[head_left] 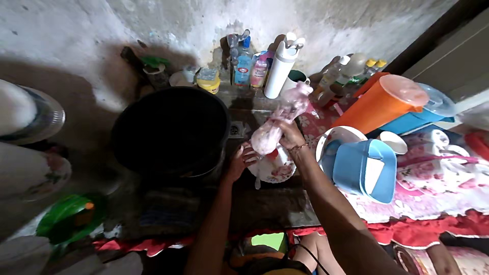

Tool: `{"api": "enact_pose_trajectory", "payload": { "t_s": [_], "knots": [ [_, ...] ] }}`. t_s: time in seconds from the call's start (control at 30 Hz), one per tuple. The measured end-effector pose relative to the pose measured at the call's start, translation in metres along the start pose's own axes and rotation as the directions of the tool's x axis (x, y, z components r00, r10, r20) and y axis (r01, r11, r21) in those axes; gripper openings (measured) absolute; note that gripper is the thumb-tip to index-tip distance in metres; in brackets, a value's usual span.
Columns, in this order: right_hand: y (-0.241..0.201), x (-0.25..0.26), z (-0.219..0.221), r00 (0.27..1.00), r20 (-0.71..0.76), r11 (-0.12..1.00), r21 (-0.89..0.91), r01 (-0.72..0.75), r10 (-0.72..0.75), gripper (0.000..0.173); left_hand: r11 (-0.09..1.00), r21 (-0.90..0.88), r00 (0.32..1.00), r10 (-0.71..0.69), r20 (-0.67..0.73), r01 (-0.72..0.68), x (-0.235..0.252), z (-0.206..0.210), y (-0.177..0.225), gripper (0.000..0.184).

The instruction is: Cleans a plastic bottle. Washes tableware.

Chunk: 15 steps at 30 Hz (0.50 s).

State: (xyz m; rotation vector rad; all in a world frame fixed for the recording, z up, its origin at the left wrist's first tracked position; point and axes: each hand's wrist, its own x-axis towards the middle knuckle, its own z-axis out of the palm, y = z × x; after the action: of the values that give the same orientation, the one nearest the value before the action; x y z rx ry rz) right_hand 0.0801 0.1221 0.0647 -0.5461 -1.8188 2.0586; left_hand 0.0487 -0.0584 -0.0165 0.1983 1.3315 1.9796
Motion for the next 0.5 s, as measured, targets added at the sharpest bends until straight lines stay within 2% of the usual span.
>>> {"api": "enact_pose_trajectory", "payload": {
  "t_s": [0.03,0.1,0.13,0.2,0.23,0.3,0.33,0.4,0.43,0.47,0.5],
  "knots": [
    [0.001,0.001,-0.001,0.998,-0.037,0.999,0.008,-0.048,0.049,0.035,1.000,0.014,1.000,0.003,-0.014,-0.002,0.001,0.000,-0.001,0.047],
    [0.007,0.004,-0.005,0.997,-0.075,0.993,-0.112,-0.037,0.029,0.050,0.999,0.037,0.999,-0.004,-0.043,0.006,0.004,-0.001,-0.003,0.043],
    [0.011,0.006,-0.005,0.997,-0.075,0.995,-0.094,-0.030,0.023,0.052,0.999,0.044,0.998,-0.003,-0.058,0.006,0.005,-0.001,-0.002,0.042],
    [0.016,0.009,-0.002,0.995,-0.083,0.996,0.066,-0.057,0.062,0.035,0.999,0.049,0.996,0.013,-0.085,-0.009,0.007,-0.002,0.001,0.039],
    [0.019,0.009,-0.004,0.992,-0.095,0.996,0.055,-0.074,0.079,0.035,0.999,0.048,0.995,0.017,-0.093,-0.013,0.007,-0.002,-0.001,0.039],
    [0.026,0.006,-0.009,0.991,-0.122,0.992,-0.108,-0.065,0.051,0.056,0.999,0.047,0.994,0.014,-0.106,-0.009,0.008,-0.004,-0.006,0.039],
    [0.026,0.008,-0.009,0.992,-0.120,0.992,-0.117,-0.047,0.033,0.060,0.999,0.047,0.993,0.023,-0.113,-0.018,0.009,-0.004,-0.005,0.038],
    [0.022,0.012,-0.004,0.991,-0.120,0.997,0.058,-0.046,0.053,0.042,0.999,0.037,0.991,0.042,-0.129,-0.038,0.010,-0.004,-0.001,0.038],
    [0.019,0.011,-0.003,0.989,-0.127,0.994,0.090,-0.064,0.075,0.035,0.999,0.033,0.990,0.044,-0.131,-0.041,0.010,-0.004,0.000,0.038],
    [0.020,0.008,-0.004,0.985,-0.160,0.998,0.018,-0.067,0.069,0.038,0.999,0.030,0.990,0.040,-0.133,-0.036,0.009,-0.004,-0.003,0.038],
    [0.022,0.005,-0.007,0.983,-0.178,0.994,-0.094,-0.049,0.032,0.052,0.999,0.029,0.990,0.034,-0.139,-0.030,0.008,-0.003,-0.006,0.037]
  ]
}}
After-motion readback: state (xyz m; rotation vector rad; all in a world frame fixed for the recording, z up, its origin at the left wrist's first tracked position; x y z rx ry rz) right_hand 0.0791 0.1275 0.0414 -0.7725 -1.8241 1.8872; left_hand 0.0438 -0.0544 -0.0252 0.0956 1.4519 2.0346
